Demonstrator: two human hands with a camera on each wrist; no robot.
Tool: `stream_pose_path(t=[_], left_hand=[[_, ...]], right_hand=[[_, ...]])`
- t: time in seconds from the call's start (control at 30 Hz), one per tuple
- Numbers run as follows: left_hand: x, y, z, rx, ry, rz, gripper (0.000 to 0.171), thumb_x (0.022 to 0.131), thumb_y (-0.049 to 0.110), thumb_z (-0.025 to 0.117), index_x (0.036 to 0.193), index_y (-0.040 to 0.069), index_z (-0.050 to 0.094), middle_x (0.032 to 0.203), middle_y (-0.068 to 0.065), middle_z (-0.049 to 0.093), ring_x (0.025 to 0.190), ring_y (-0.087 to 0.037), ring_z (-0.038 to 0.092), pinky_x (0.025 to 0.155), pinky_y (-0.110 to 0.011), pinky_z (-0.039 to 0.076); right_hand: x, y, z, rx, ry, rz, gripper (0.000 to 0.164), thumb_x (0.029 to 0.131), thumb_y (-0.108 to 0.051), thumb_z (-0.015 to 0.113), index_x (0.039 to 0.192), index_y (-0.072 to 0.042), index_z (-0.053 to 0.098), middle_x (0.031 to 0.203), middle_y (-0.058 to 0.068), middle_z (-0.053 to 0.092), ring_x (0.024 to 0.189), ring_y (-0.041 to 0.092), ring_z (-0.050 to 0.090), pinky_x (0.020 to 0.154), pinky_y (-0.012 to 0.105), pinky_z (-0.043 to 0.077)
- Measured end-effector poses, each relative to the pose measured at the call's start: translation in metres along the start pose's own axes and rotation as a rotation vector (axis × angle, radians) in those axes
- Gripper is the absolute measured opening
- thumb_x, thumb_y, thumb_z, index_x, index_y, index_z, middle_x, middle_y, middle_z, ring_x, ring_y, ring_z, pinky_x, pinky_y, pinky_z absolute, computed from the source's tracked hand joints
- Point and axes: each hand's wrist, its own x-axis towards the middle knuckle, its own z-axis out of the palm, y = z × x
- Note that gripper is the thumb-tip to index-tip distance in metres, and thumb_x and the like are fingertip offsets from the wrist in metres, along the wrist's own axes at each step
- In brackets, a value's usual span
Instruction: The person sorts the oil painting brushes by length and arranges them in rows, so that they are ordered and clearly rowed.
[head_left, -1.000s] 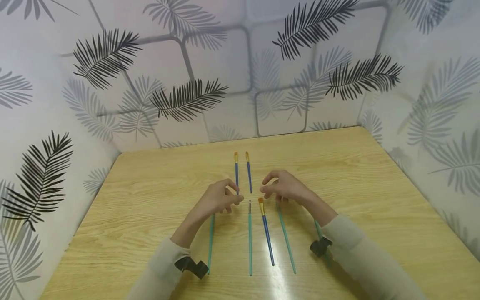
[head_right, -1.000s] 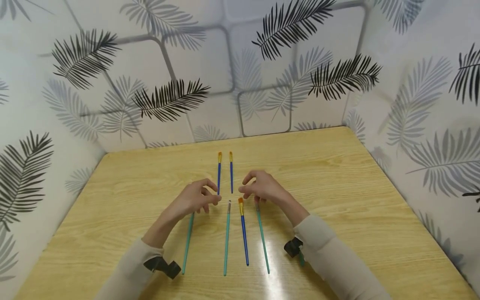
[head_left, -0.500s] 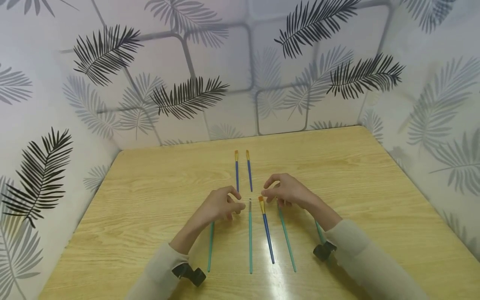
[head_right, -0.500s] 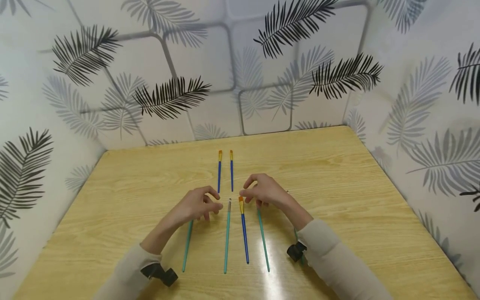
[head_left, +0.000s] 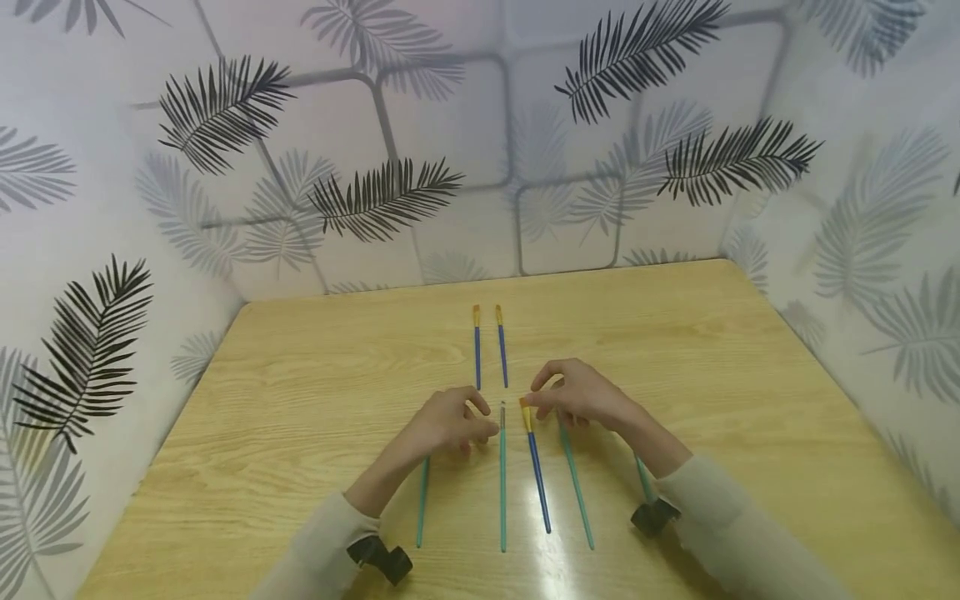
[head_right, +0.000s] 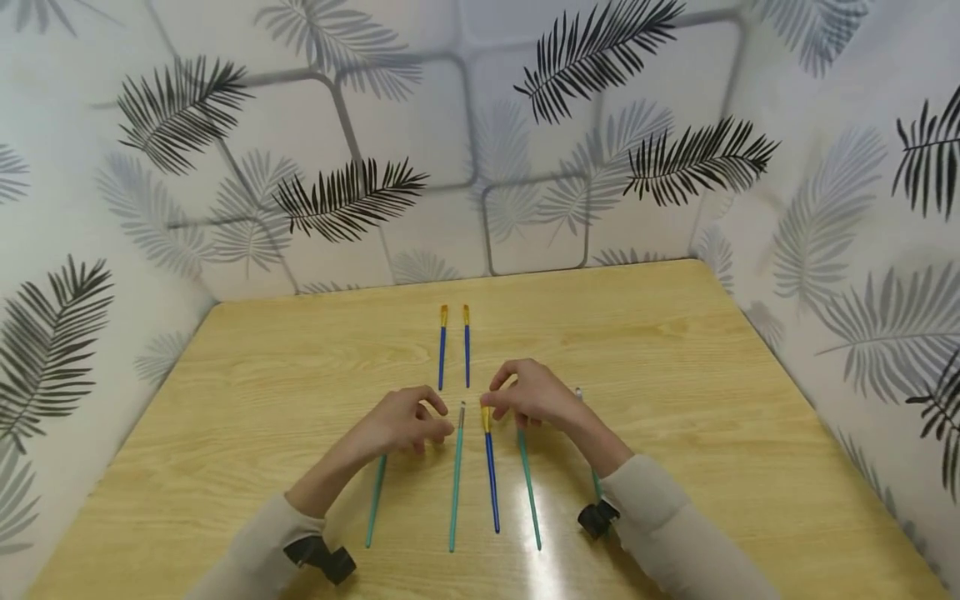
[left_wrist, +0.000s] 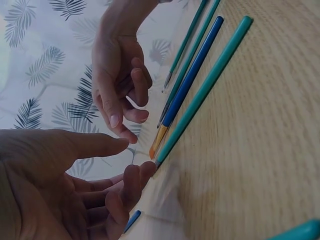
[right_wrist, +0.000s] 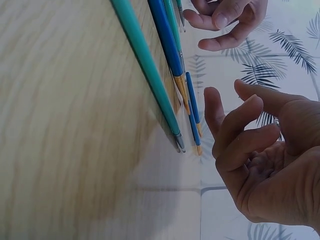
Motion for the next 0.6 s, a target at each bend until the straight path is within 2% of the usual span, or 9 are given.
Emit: stream_pose_path(t=[0.03,0.13,0.23,0.27,0.3,0.37,0.6], left_hand=[[-0.0004,0.0002,0.0007,0.009,-0.008,0.004,0.036,0.091,0.028,0.072,0.113,0.001,0.062,0.083,-0.008,0.076,0.061,-0.025,0.070,0.077,-0.044,0.057],[-0.0015,0.0018,0.0025,0.021,-0.035,-0.008,0.034,0.091,0.027,0.071,0.111,0.002,0.062,0.081,-0.007,0.076,0.062,-0.024,0.070,0.083,-0.050,0.057],[-0.0019,0.0025,0.0043,0.020,-0.061,-0.026,0.033,0.092,0.026,0.071,0.111,0.001,0.061,0.081,-0.007,0.076,0.062,-0.023,0.070,0.080,-0.043,0.057],[-0.0018,0.0024,0.0047,0.017,-0.067,-0.031,0.033,0.092,0.025,0.071,0.111,0.000,0.061,0.080,-0.008,0.076,0.062,-0.022,0.070,0.070,-0.037,0.058],[-0.0019,0.0020,0.0050,0.014,-0.073,-0.031,0.034,0.092,0.025,0.071,0.111,-0.001,0.061,0.080,-0.008,0.076,0.062,-0.022,0.070,0.067,-0.036,0.058],[-0.0017,0.0008,0.0055,0.017,-0.078,-0.025,0.034,0.092,0.025,0.072,0.111,-0.001,0.061,0.080,-0.009,0.076,0.062,-0.023,0.070,0.065,-0.032,0.057],[-0.0016,0.0008,0.0064,0.026,-0.081,-0.030,0.033,0.090,0.026,0.074,0.107,0.001,0.061,0.077,-0.007,0.075,0.064,-0.023,0.070,0.068,-0.033,0.055]], right_hand=[[-0.0005,0.0000,0.0000,0.000,0.001,-0.001,0.033,0.094,-0.028,0.070,0.113,-0.004,0.060,0.089,0.016,0.076,0.044,0.012,0.047,0.041,0.023,0.032],[-0.0013,-0.0002,0.0002,-0.006,0.000,0.000,0.031,0.094,-0.029,0.070,0.112,-0.005,0.061,0.088,0.016,0.076,0.044,0.011,0.046,0.041,0.022,0.032],[-0.0023,-0.0002,0.0005,-0.011,-0.010,0.000,0.030,0.094,-0.029,0.069,0.111,-0.005,0.062,0.087,0.014,0.076,0.044,0.011,0.046,0.041,0.022,0.032],[-0.0027,-0.0002,0.0007,-0.011,-0.012,-0.002,0.029,0.094,-0.029,0.069,0.111,-0.005,0.062,0.087,0.014,0.076,0.045,0.011,0.046,0.041,0.023,0.032],[-0.0031,-0.0002,0.0009,-0.011,-0.014,-0.003,0.029,0.095,-0.028,0.069,0.111,-0.005,0.062,0.087,0.014,0.076,0.045,0.011,0.045,0.041,0.023,0.032],[-0.0038,0.0001,0.0012,-0.010,-0.017,-0.008,0.029,0.095,-0.028,0.069,0.111,-0.005,0.062,0.087,0.013,0.076,0.045,0.011,0.045,0.041,0.023,0.032],[-0.0055,0.0009,0.0024,-0.003,-0.016,-0.011,0.030,0.094,-0.028,0.070,0.110,-0.004,0.063,0.087,0.014,0.076,0.043,0.011,0.045,0.041,0.023,0.031]])
